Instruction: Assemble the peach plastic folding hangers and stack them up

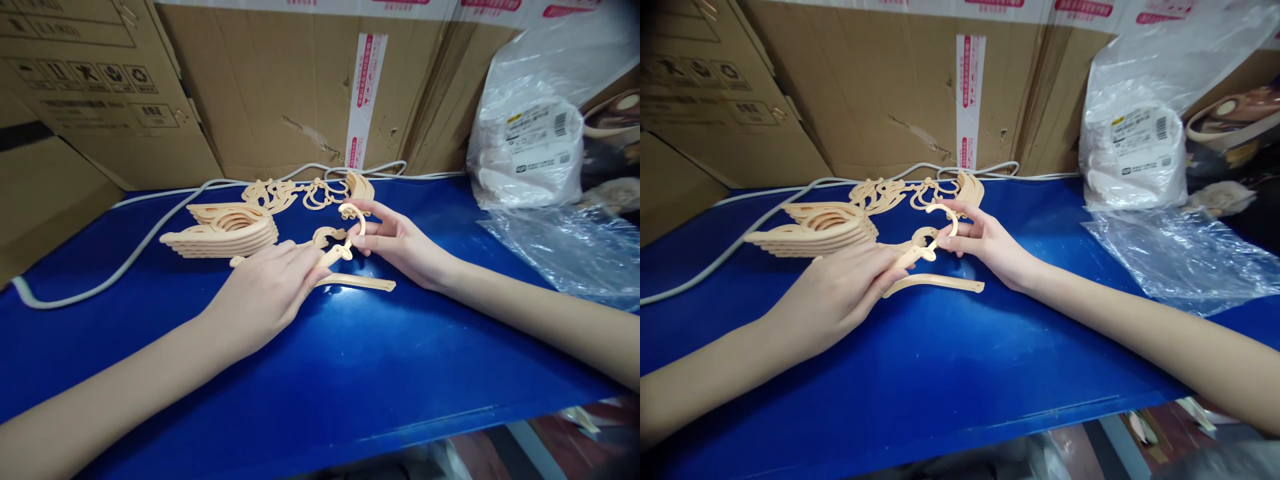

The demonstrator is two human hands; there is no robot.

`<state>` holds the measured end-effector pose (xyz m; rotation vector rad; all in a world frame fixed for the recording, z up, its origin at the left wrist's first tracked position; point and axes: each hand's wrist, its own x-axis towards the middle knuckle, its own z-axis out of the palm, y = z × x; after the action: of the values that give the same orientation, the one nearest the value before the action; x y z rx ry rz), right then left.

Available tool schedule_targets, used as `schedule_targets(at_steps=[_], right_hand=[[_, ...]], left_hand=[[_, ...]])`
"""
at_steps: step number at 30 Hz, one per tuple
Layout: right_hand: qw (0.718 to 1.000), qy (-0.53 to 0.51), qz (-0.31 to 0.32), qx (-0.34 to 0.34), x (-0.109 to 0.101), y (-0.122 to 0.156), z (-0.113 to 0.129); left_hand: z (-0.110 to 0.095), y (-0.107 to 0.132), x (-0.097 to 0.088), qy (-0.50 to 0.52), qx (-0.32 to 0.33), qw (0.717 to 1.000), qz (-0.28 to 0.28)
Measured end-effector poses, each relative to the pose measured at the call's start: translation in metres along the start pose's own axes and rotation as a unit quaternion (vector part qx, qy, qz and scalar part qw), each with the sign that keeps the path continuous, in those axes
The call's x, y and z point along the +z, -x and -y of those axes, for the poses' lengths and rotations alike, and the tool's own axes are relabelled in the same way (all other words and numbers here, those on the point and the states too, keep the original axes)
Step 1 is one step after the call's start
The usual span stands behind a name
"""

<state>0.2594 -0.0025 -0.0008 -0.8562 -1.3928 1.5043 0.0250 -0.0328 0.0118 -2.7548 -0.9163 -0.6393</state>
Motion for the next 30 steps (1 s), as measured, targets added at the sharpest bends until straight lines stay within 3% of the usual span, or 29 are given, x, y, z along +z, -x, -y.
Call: schedule_targets(at_steps=[8, 16, 21, 30], right_hand=[[0.998, -0.052, -0.01, 0.019, -0.0016, -0.002, 0.0018], [0.999, -0.02, 0.04, 0.015, -0.005, -0.0024, 0.0003], [0.997, -0.007, 0.074, 0.002, -0.0062, -0.0007, -0.0015], [0.997, 0.045, 0.06, -0.017, -0.0064, 0.0023, -0.0005]], left_hand=[[0.0014, -0.0013, 0.0058, 0.048, -0.023, 0.998, 0.024], [-0.0005, -0.0005, 0.0087, 0.044, 0.012, 0.999, 0.005], [-0.0004, -0.0002, 0.0095, 0.004, 0.045, 0.999, -0.03], [-0.0005, 0.0012, 0.0111, -0.082, 0.079, 0.992, -0.061]])
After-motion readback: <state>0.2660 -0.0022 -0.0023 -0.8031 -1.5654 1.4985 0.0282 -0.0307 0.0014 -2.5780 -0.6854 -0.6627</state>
